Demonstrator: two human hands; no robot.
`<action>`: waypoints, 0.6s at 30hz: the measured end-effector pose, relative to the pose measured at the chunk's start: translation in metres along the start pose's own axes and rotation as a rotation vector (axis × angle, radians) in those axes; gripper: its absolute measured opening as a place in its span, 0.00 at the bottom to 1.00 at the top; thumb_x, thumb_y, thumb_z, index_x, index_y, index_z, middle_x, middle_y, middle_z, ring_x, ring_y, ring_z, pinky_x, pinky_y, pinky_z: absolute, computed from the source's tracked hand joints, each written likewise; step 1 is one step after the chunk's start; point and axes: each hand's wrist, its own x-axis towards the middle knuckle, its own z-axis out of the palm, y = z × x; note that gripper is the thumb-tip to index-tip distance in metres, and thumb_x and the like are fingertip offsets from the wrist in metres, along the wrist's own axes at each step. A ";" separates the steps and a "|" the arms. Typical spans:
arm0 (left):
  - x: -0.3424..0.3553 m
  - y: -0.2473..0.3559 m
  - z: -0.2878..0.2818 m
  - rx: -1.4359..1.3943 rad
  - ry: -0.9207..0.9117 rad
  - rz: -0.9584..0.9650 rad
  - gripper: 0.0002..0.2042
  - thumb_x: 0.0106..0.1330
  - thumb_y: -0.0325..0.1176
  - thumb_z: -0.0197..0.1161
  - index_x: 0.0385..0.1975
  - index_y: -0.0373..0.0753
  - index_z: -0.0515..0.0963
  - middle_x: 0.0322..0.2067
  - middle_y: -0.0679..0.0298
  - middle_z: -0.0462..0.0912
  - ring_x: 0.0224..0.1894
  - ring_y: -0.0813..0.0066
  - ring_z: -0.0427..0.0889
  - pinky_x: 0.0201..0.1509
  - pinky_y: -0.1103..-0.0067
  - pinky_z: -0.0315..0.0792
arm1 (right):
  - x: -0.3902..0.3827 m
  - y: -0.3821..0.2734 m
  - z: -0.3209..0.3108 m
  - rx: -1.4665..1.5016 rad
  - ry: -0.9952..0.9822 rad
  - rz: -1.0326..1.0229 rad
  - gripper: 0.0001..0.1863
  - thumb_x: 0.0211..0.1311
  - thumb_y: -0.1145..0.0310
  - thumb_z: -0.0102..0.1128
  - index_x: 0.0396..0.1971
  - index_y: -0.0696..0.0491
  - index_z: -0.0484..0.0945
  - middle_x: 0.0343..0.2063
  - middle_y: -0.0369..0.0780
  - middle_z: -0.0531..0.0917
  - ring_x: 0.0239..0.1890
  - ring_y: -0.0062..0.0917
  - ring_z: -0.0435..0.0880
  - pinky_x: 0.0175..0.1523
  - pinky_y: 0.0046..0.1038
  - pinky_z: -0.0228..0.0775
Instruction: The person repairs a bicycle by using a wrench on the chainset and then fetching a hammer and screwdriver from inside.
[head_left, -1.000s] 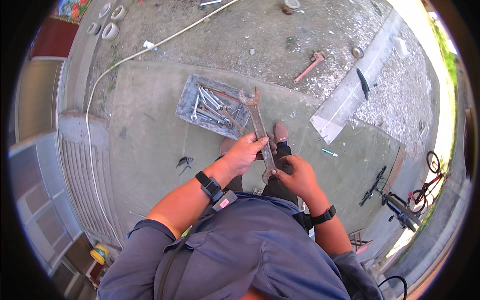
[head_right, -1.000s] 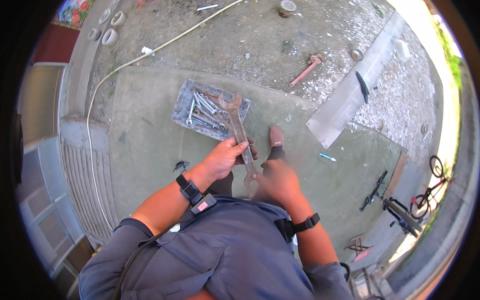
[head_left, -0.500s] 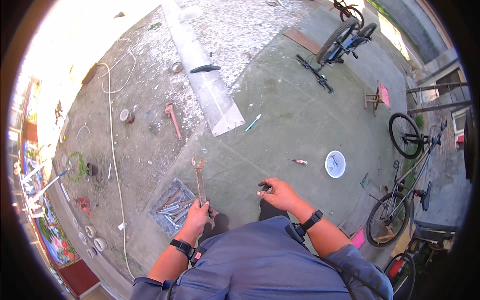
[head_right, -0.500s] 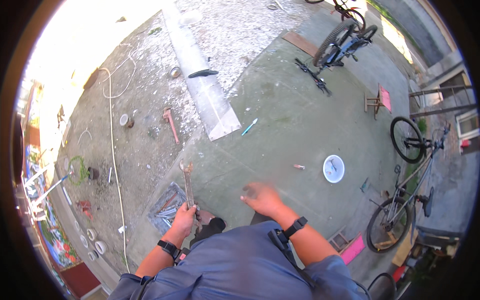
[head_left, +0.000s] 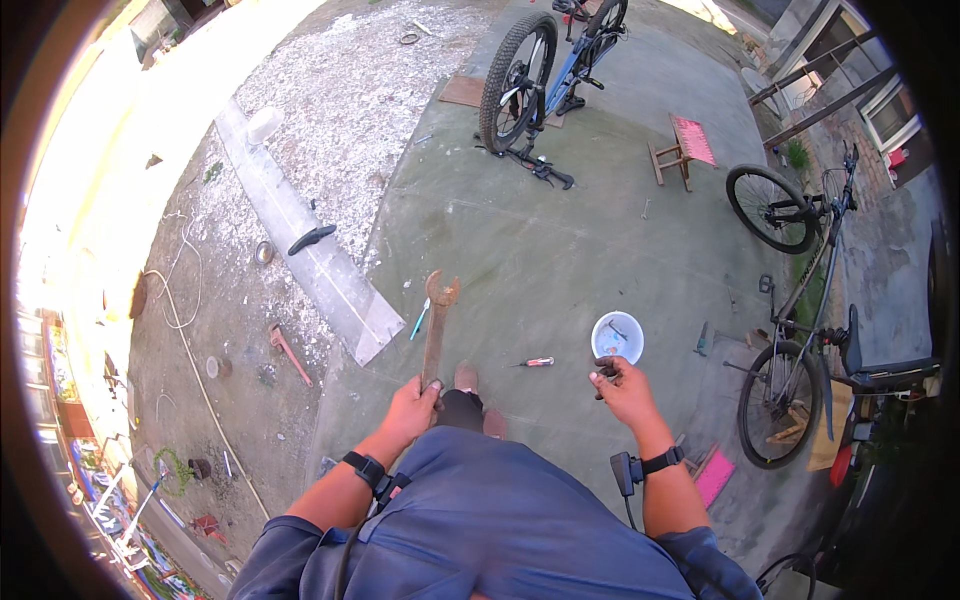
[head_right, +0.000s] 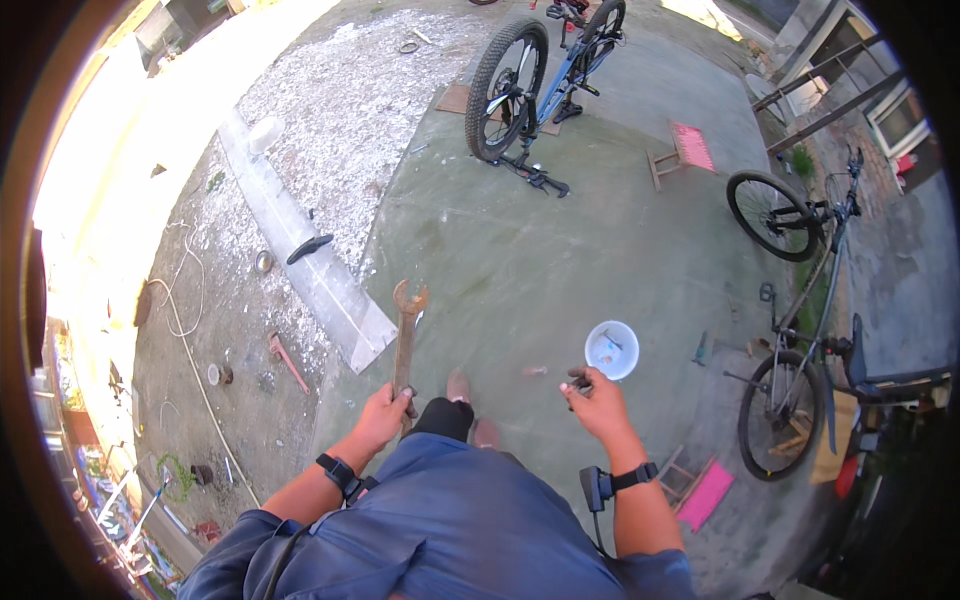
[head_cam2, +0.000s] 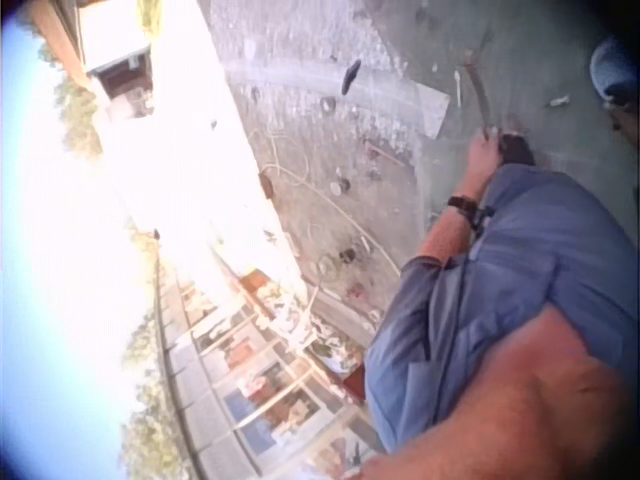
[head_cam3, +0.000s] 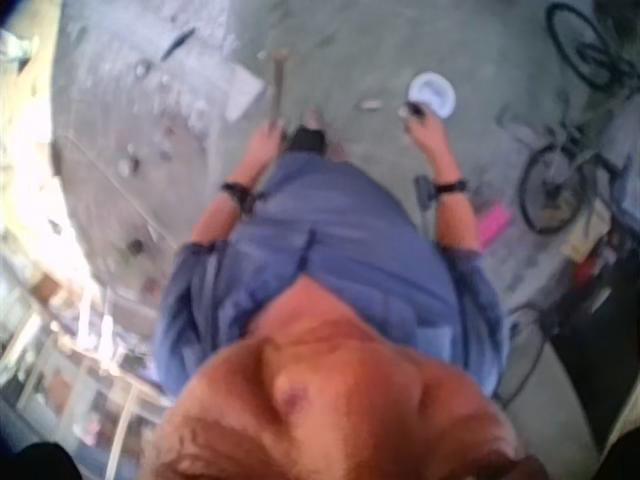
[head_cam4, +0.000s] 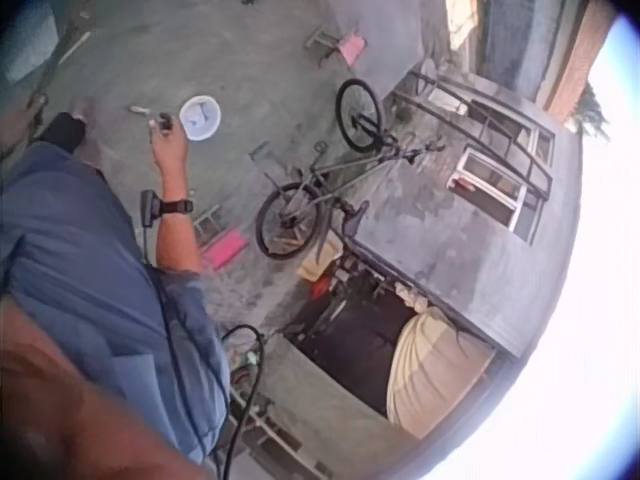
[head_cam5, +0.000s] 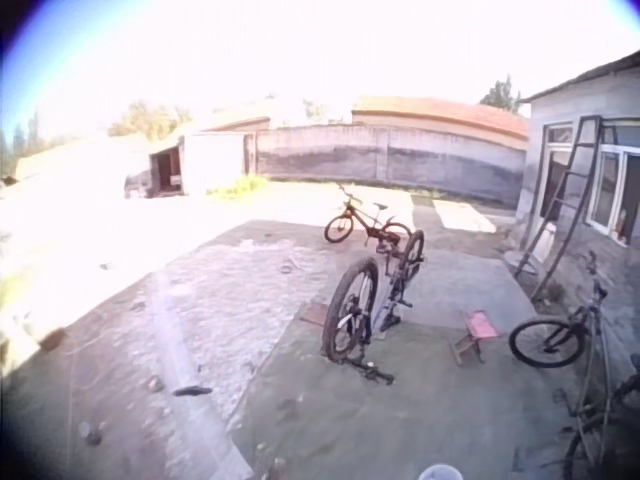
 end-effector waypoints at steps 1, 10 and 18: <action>0.024 0.016 0.002 -0.010 -0.022 0.011 0.12 0.70 0.35 0.51 0.44 0.33 0.72 0.25 0.62 0.79 0.28 0.78 0.77 0.33 0.79 0.72 | 0.013 -0.004 -0.007 0.025 0.004 0.009 0.17 0.60 0.68 0.63 0.46 0.59 0.75 0.32 0.38 0.80 0.25 0.17 0.79 0.31 0.21 0.73; 0.219 0.219 0.035 0.087 -0.299 0.249 0.16 0.70 0.34 0.50 0.53 0.33 0.70 0.30 0.61 0.78 0.33 0.76 0.77 0.40 0.77 0.72 | 0.164 -0.074 -0.073 0.197 0.044 0.006 0.17 0.59 0.69 0.64 0.47 0.60 0.75 0.31 0.38 0.80 0.26 0.18 0.81 0.31 0.20 0.73; 0.352 0.370 0.091 0.378 -0.461 0.522 0.15 0.68 0.37 0.52 0.49 0.35 0.73 0.34 0.55 0.77 0.37 0.59 0.77 0.43 0.69 0.71 | 0.306 -0.132 -0.166 0.442 0.048 0.002 0.21 0.60 0.65 0.64 0.50 0.59 0.73 0.32 0.38 0.80 0.24 0.20 0.81 0.26 0.20 0.70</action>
